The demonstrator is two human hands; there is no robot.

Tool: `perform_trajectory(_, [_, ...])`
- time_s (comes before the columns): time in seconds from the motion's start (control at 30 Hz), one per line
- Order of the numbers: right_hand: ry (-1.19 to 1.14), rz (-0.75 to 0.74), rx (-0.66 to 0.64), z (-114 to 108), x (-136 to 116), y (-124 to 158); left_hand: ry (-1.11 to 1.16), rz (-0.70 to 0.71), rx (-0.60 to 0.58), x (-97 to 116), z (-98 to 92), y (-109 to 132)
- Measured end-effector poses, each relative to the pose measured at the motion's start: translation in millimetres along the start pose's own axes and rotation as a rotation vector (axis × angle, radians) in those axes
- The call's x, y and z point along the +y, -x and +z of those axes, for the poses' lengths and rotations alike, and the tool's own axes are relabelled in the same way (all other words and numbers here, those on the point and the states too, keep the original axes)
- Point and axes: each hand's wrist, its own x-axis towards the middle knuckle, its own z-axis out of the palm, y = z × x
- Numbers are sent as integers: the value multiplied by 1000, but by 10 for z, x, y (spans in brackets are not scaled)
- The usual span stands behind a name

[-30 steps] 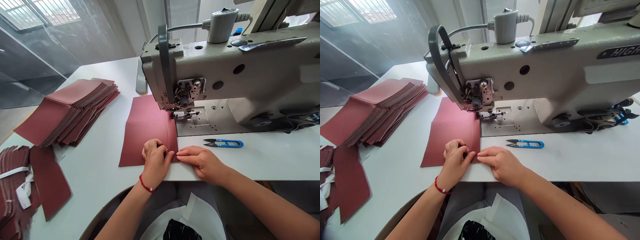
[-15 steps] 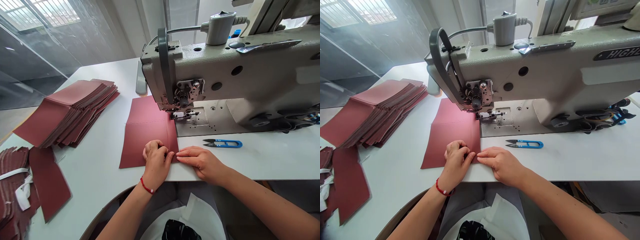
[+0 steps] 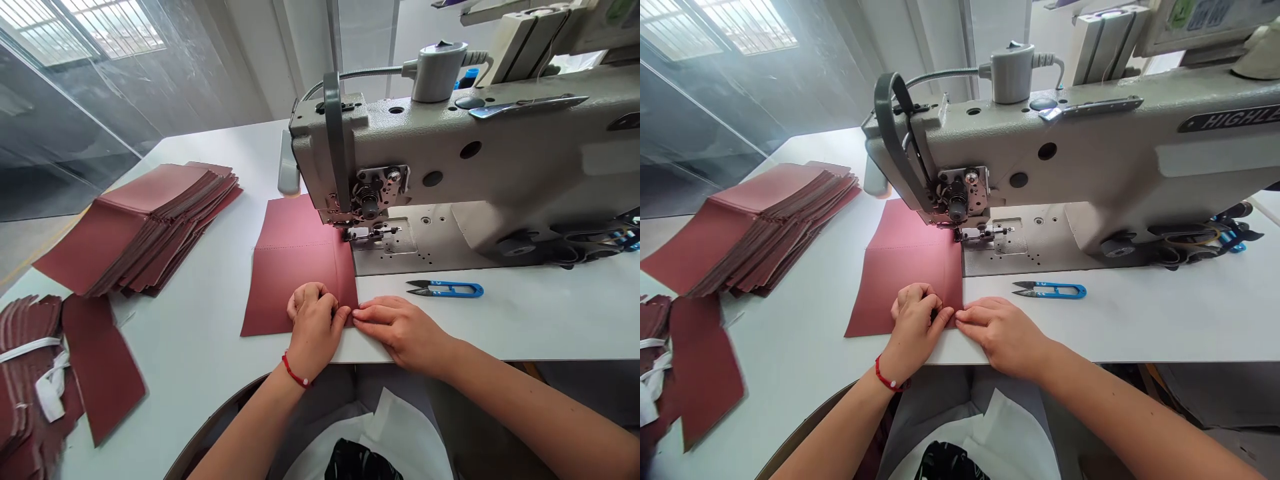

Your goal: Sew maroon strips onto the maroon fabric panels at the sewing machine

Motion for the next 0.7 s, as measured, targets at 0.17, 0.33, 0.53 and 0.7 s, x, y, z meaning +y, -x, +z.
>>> perform_trajectory(0.17, [11,-26,10,4,-54,-59,-12,11,-53,-2,-98,-41])
perform_trajectory(0.33, [-12,-25,1,-4,-47,-54,-52,148,-308,54,-267,-387])
perform_trajectory(0.53, [24,-32,-8,22,-33,-37,-22,275,-435,-152,-190,-596])
perform_trajectory(0.7, [75,-80,-45,36,-17,-61,42,434,-333,-327,-125,-508])
